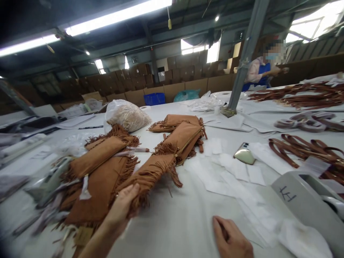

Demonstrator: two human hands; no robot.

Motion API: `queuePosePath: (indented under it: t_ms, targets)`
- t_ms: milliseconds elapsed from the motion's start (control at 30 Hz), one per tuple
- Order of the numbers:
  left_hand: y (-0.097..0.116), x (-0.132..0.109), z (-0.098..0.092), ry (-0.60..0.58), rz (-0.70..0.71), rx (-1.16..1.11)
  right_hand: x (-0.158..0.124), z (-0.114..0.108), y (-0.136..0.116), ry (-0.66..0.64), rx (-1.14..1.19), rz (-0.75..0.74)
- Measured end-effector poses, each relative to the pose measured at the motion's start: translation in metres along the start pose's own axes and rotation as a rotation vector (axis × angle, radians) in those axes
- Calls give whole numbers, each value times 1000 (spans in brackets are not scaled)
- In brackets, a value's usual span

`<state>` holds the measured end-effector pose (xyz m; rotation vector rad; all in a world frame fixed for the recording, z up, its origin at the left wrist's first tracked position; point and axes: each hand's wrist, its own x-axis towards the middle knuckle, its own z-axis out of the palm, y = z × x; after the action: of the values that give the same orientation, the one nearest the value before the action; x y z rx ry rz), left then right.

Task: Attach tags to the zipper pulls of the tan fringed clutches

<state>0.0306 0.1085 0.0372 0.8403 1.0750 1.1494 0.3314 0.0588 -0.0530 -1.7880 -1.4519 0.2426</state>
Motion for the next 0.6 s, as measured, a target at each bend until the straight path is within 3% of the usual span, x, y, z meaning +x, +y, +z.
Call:
queuePosePath:
  t_ms: [100, 167, 267, 367, 433, 500, 533, 600]
  targets:
    - [-55, -46, 15, -26, -48, 163, -3, -3, -17, -37, 71, 97]
    - [-78, -69, 27, -29, 1, 297, -13, -4, -32, -123, 183, 275]
    - [-95, -94, 43, -8, 92, 549, -41, 3, -55, -362, 491, 569]
    - [-102, -109, 52, -139, 163, 710, -68, 15, -73, -538, 818, 648]
    - [-102, -115, 47, -282, 259, 740, -78, 24, -80, -551, 932, 643]
    - [-96, -116, 29, -291, 335, 722, -79, 29, -84, -530, 985, 673]
    - [-89, -114, 16, -208, 344, 706, -77, 30, -85, -518, 1008, 705]
    - [-74, -105, -16, 63, 335, 695, -73, 30, -86, -502, 1066, 787]
